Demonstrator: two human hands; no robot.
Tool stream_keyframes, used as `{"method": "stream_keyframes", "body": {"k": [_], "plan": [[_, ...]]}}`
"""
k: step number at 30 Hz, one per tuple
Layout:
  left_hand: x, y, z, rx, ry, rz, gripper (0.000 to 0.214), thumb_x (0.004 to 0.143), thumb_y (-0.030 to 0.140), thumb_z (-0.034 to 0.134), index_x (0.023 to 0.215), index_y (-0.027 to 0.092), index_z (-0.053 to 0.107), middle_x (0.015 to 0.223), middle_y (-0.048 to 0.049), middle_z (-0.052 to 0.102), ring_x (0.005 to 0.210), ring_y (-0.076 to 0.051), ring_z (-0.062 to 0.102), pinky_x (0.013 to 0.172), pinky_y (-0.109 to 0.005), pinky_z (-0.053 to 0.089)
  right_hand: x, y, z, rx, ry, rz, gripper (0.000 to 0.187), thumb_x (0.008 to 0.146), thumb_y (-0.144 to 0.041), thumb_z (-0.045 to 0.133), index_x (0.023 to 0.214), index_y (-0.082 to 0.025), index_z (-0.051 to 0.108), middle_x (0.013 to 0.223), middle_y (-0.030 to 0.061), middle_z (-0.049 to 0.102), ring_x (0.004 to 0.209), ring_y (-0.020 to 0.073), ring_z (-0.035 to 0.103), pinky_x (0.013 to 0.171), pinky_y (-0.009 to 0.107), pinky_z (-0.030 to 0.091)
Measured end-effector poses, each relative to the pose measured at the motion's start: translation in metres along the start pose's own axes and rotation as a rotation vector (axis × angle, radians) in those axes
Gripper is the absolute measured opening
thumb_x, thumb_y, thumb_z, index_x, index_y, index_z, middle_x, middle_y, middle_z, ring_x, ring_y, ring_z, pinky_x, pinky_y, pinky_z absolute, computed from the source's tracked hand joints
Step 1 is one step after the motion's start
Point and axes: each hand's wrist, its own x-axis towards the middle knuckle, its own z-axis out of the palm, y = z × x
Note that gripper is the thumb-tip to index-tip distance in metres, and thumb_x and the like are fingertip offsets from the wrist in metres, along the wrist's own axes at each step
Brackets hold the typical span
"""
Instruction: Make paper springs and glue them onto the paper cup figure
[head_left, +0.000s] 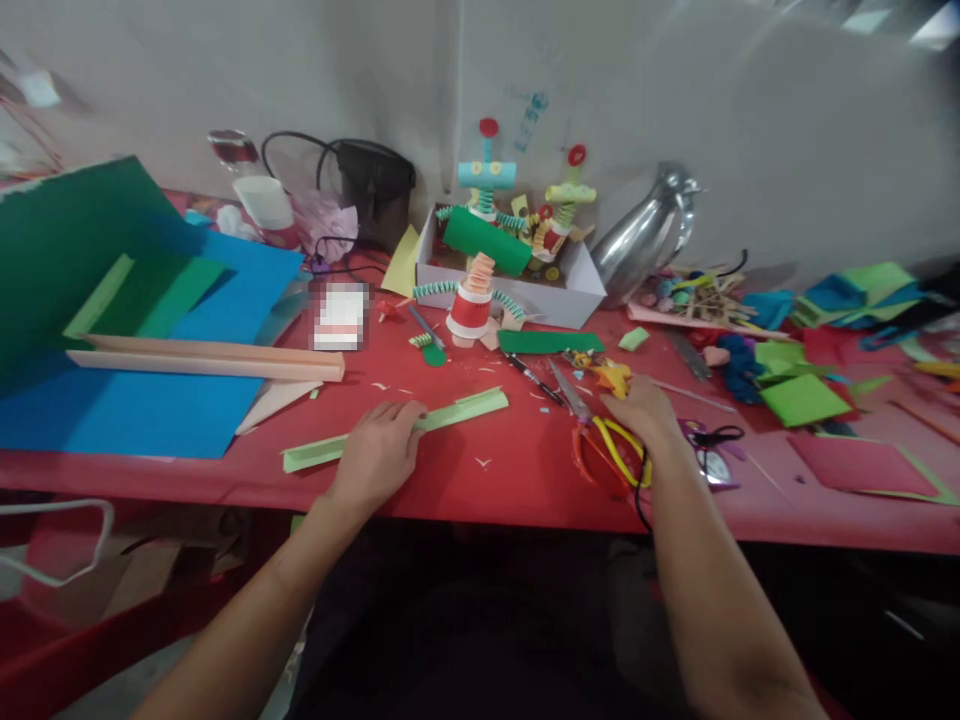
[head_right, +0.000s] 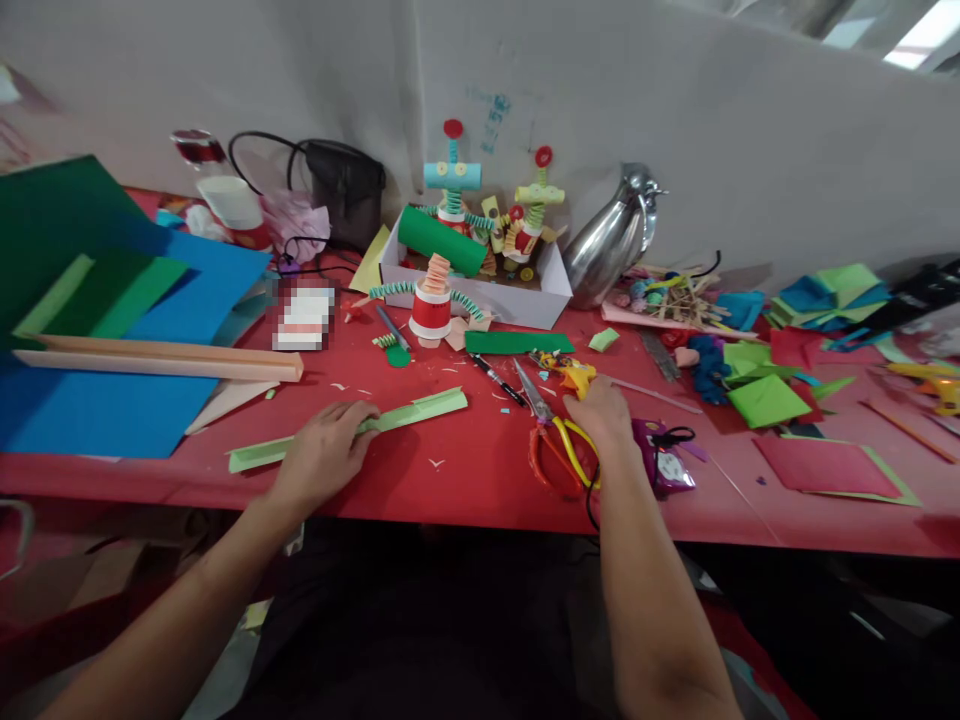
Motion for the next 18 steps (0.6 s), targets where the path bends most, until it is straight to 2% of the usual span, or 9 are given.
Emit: {"method": "stream_keyframes", "body": {"k": [3,5,8,9,11,12,14,16,18], "plan": [[0.002,0.005,-0.002,0.039,-0.003,-0.051,0.028,0.086,0.018,0.053,0.113,0.018,0.056,0.102,-0.0111,0.068,0.099,-0.029,0.062,0.084,-0.04,0.05,0.014,0.001,0.006,0.093,-0.06,0.075,0.025,0.07,-0.027,0.063,0.091,-0.015,0.067,0.091,0.0165,0.07,0.088,0.0306,0.066,0.073,0.037,0.046],[0.003,0.007,-0.003,0.043,-0.005,-0.064,0.031,0.084,0.017,0.054,0.116,0.018,0.055,0.106,-0.0114,0.068,0.102,-0.029,0.062,0.086,-0.039,0.049,0.014,-0.006,0.003,0.131,-0.03,0.088,0.026,0.072,-0.028,0.06,0.093,-0.015,0.066,0.09,0.0156,0.07,0.086,0.0295,0.066,0.069,0.036,0.047],[0.004,0.008,-0.003,0.036,-0.016,-0.092,0.039,0.084,0.015,0.053,0.122,0.017,0.051,0.104,-0.011,0.07,0.103,-0.029,0.062,0.084,-0.039,0.05,-0.005,-0.023,-0.01,0.455,0.05,0.094,0.036,0.071,-0.029,0.06,0.104,-0.016,0.061,0.094,0.0124,0.07,0.081,0.0257,0.066,0.063,0.033,0.048],[0.005,0.008,-0.003,0.039,-0.017,-0.095,0.041,0.084,0.015,0.053,0.125,0.016,0.05,0.103,-0.0111,0.07,0.102,-0.029,0.062,0.084,-0.039,0.05,-0.016,-0.03,-0.015,0.67,0.008,0.071,0.039,0.069,-0.029,0.063,0.107,-0.017,0.059,0.093,0.0103,0.071,0.078,0.0237,0.066,0.06,0.031,0.048],[0.006,0.008,-0.002,0.055,-0.014,-0.086,0.042,0.085,0.016,0.052,0.127,0.016,0.05,0.105,-0.0115,0.07,0.102,-0.03,0.061,0.085,-0.04,0.049,-0.042,-0.044,-0.023,1.032,-0.289,-0.023,0.04,0.067,-0.03,0.069,0.104,-0.02,0.058,0.09,0.0072,0.072,0.071,0.0201,0.065,0.054,0.027,0.047],[0.006,0.007,-0.002,0.064,-0.013,-0.078,0.041,0.085,0.017,0.053,0.126,0.016,0.051,0.106,-0.0117,0.069,0.103,-0.03,0.061,0.086,-0.04,0.049,-0.055,-0.05,-0.026,1.131,-0.408,-0.058,0.038,0.067,-0.033,0.071,0.102,-0.021,0.059,0.09,0.0067,0.072,0.067,0.0181,0.064,0.051,0.026,0.045],[0.007,0.006,-0.001,0.07,-0.014,-0.066,0.039,0.085,0.018,0.053,0.124,0.016,0.054,0.11,-0.0122,0.068,0.104,-0.03,0.06,0.088,-0.041,0.049,-0.08,-0.062,-0.027,1.24,-0.556,-0.106,0.037,0.071,-0.036,0.071,0.103,-0.022,0.058,0.093,0.0056,0.071,0.064,0.0154,0.062,0.048,0.024,0.043],[0.007,0.005,0.0,0.063,-0.012,-0.066,0.036,0.085,0.018,0.054,0.12,0.014,0.057,0.112,-0.0131,0.068,0.103,-0.03,0.06,0.088,-0.041,0.049,-0.098,-0.071,-0.023,1.276,-0.57,-0.094,0.032,0.077,-0.042,0.067,0.1,-0.022,0.057,0.083,0.0021,0.069,0.057,0.0128,0.059,0.046,0.023,0.042],[0.008,0.004,0.0,0.046,-0.006,-0.063,0.033,0.085,0.018,0.054,0.117,0.013,0.06,0.113,-0.0133,0.067,0.104,-0.03,0.06,0.089,-0.041,0.049,-0.11,-0.078,-0.017,1.263,-0.512,-0.057,0.03,0.08,-0.047,0.063,0.096,-0.022,0.054,0.073,-0.0016,0.063,0.051,0.0112,0.056,0.046,0.023,0.042]]}}
